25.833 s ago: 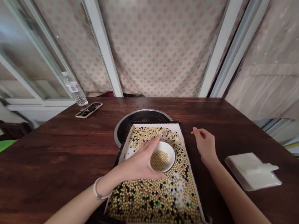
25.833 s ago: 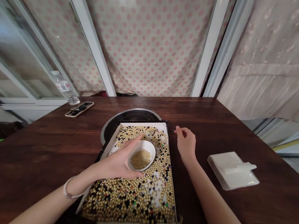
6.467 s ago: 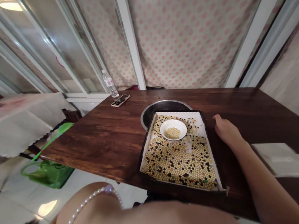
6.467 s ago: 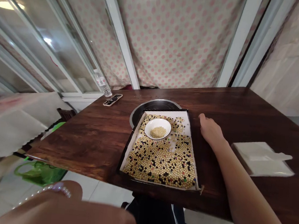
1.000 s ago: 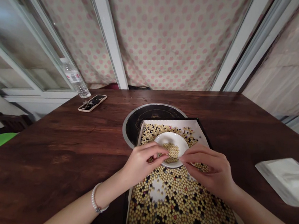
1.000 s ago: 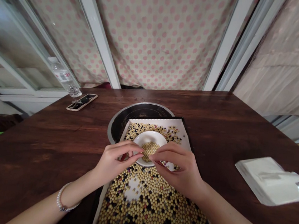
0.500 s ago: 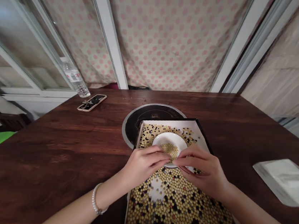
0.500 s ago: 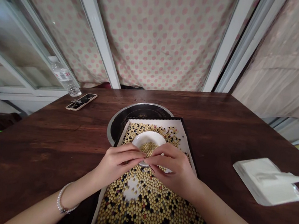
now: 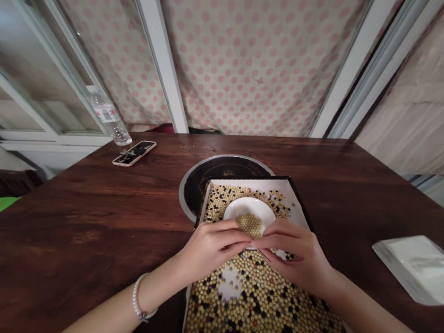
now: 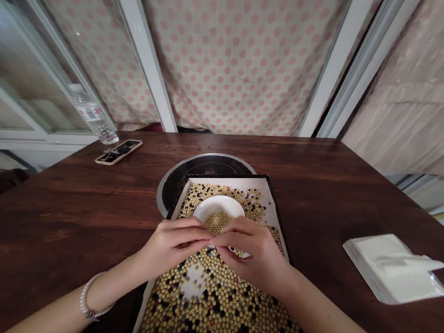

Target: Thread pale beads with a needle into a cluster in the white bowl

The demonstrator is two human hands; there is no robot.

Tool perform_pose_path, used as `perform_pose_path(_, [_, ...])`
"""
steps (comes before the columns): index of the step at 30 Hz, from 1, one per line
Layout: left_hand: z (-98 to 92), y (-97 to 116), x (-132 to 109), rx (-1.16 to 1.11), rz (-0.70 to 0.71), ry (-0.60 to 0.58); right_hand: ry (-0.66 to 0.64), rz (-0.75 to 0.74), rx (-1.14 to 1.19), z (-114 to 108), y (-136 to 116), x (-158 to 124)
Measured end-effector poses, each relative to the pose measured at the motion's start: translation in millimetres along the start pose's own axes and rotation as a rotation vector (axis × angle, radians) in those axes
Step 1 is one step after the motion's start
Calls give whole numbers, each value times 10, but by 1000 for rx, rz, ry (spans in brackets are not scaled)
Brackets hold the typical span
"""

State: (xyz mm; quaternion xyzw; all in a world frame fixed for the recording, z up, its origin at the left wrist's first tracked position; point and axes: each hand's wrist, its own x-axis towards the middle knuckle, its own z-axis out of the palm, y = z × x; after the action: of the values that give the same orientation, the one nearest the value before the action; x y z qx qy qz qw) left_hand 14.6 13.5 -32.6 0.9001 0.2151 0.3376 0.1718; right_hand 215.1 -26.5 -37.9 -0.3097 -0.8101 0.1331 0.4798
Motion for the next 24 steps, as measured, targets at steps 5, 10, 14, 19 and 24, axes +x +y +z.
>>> perform_pose_path(5, [-2,-7,14,-31,-17,26,39,9,25,-28,-40,10])
perform_pose_path(10, [2,-13,-1,-37,-8,-7,-48,72,28,9,1,-4])
perform_pose_path(14, [-1,-19,-2,-17,-45,18,-31,89,66,9,-7,-12])
perform_pose_path(19, [-12,-2,15,-4,-53,39,4,26,86,-18,-33,-8])
perform_pose_path(24, [-4,14,12,0,-24,36,-26,60,64,0,-9,-12])
